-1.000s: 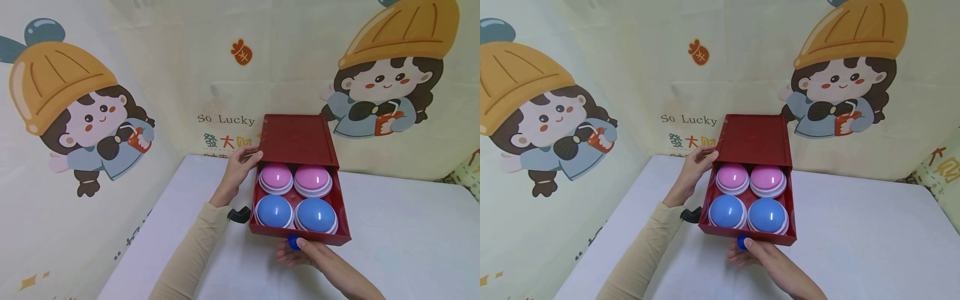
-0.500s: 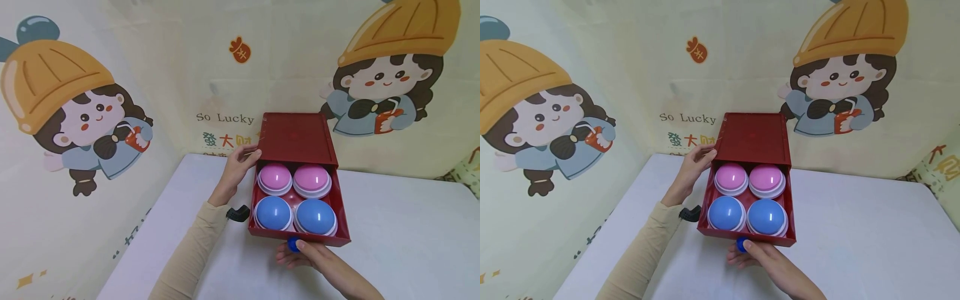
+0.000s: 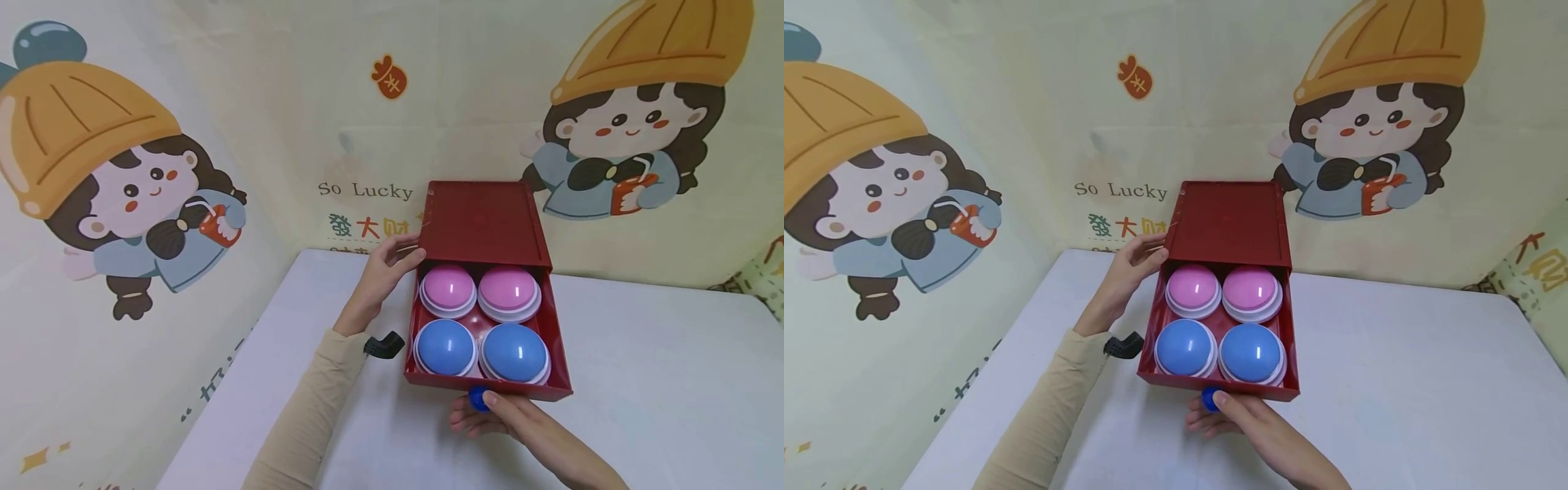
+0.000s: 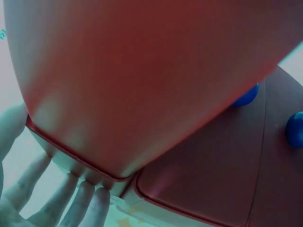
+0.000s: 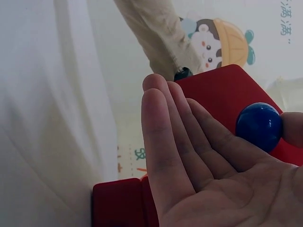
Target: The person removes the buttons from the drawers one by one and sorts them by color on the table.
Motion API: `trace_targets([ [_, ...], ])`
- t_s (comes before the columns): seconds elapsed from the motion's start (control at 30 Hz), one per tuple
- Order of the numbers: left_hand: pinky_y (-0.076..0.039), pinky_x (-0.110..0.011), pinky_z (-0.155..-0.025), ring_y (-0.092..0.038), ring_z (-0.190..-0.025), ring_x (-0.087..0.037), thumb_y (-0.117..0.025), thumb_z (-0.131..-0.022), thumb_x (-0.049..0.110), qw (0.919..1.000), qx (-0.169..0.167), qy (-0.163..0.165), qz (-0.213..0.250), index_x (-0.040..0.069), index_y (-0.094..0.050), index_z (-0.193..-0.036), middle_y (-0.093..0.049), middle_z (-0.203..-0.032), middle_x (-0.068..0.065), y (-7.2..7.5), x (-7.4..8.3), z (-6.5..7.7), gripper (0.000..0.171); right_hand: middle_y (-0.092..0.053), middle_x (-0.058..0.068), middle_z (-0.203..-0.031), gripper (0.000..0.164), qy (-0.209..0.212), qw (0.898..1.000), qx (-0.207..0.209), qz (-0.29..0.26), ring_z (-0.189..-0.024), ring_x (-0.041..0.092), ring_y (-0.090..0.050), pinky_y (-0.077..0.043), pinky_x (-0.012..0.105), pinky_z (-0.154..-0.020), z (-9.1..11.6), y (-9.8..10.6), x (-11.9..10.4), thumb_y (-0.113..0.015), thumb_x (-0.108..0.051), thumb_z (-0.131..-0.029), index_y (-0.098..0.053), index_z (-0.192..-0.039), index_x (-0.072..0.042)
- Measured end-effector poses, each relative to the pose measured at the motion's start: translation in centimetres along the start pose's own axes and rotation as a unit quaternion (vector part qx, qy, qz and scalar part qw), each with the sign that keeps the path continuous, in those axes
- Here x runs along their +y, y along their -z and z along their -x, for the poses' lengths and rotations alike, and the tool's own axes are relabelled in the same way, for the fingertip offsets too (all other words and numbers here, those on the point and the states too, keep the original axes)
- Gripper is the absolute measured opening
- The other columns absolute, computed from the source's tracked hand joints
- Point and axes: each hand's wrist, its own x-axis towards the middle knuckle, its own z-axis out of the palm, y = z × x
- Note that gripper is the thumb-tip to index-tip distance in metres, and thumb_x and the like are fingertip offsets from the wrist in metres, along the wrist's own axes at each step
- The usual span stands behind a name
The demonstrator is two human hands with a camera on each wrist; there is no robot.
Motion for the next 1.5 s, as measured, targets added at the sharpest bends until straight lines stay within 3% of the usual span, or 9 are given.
trace_targets([
  [0.13, -0.042, -0.035, -0.095, -0.048, -0.118, -0.024, -0.064, -0.087, 0.025, 1.0, -0.006, -0.006, -0.003, 0.013, -0.052, -0.128, -0.053, -0.125, -0.003, -0.2, 1.2, 0.5, 0.045, -0.057, 0.017, -0.121, 0.05, -0.001, 1.0, 0.004, 0.0, -0.107, 0.029, -0.058, -0.045, 0.039, -0.093, 0.1, 0.0, 0.0, -0.027, -0.037, -0.1, -0.048, -0.128, -0.002],
  [0.23, -0.042, -0.036, -0.095, -0.047, -0.119, -0.024, -0.063, -0.088, 0.022, 0.9997, -0.011, -0.014, -0.014, 0.011, -0.051, -0.129, -0.052, -0.126, -0.004, -0.3, 1.8, 0.9, 0.045, -0.058, 0.016, -0.119, 0.048, 0.005, 1.0, 0.002, -0.002, -0.106, 0.03, -0.058, -0.046, 0.036, -0.091, 0.0, 0.0, 0.1, -0.027, -0.037, -0.101, -0.049, -0.127, -0.003],
  [0.53, -0.042, -0.036, -0.095, -0.048, -0.117, -0.022, -0.063, -0.088, 0.021, 0.9984, -0.017, -0.041, -0.034, 0.01, -0.051, -0.129, -0.053, -0.125, -0.004, -0.1, 1.5, 1.0, 0.044, -0.058, 0.017, -0.118, 0.049, 0.02, 1.0, 0.003, -0.001, -0.105, 0.031, -0.059, -0.048, 0.03, -0.087, 0.3, 0.0, 0.4, -0.025, -0.035, -0.101, -0.046, -0.128, 0.001],
  [0.93, -0.04, -0.037, -0.097, -0.047, -0.118, -0.023, -0.062, -0.088, 0.018, 0.9985, -0.014, -0.044, -0.03, 0.009, -0.051, -0.13, -0.052, -0.126, -0.005, -0.2, 1.4, 1.0, 0.044, -0.058, 0.017, -0.12, 0.047, 0.012, 1.0, -0.008, 0.009, -0.107, 0.029, -0.057, -0.046, 0.026, -0.088, 2.0, 0.9, 0.1, -0.021, -0.032, -0.102, -0.046, -0.131, -0.006],
  [1.2, -0.041, -0.036, -0.097, -0.047, -0.119, -0.024, -0.062, -0.089, 0.017, 0.9984, -0.015, -0.05, -0.022, 0.008, -0.05, -0.13, -0.053, -0.126, -0.006, -0.2, 1.5, 1.1, 0.044, -0.056, 0.007, -0.125, 0.048, -0.035, 0.998, 0.004, 0.059, -0.112, 0.024, -0.054, -0.036, 0.055, -0.097, 3.7, 1.4, -0.9, -0.021, -0.04, -0.1, -0.049, -0.132, -0.016],
  [1.3, -0.041, -0.036, -0.096, -0.047, -0.118, -0.025, -0.062, -0.088, 0.017, 0.9983, -0.017, -0.053, -0.019, 0.008, -0.05, -0.13, -0.053, -0.125, -0.006, -0.3, 1.4, 1.0, 0.044, -0.054, 0.006, -0.127, 0.046, -0.035, 0.997, 0.002, 0.072, -0.114, 0.023, -0.053, -0.035, 0.057, -0.096, 4.4, 1.7, -1.2, -0.022, -0.038, -0.101, -0.046, -0.134, -0.016],
  [1.33, -0.041, -0.036, -0.096, -0.047, -0.118, -0.024, -0.062, -0.088, 0.018, 0.9984, -0.017, -0.051, -0.018, 0.009, -0.051, -0.13, -0.053, -0.125, -0.006, -0.3, 1.3, 1.0, 0.044, -0.054, 0.006, -0.128, 0.046, -0.035, 0.997, -0.001, 0.075, -0.114, 0.022, -0.053, -0.036, 0.056, -0.096, 4.4, 1.8, -1.3, -0.021, -0.037, -0.101, -0.046, -0.134, -0.016],
  [1.5, -0.042, -0.034, -0.095, -0.047, -0.118, -0.021, -0.063, -0.087, 0.022, 0.9986, -0.012, -0.044, -0.025, 0.013, -0.051, -0.129, -0.054, -0.125, -0.002, 0.0, 1.1, 1.0, 0.045, -0.053, 0.01, -0.128, 0.045, -0.017, 0.998, -0.038, 0.048, -0.113, 0.018, -0.053, -0.043, 0.026, -0.092, 4.5, 2.5, -1.6, -0.021, -0.028, -0.103, -0.042, -0.136, -0.008],
])
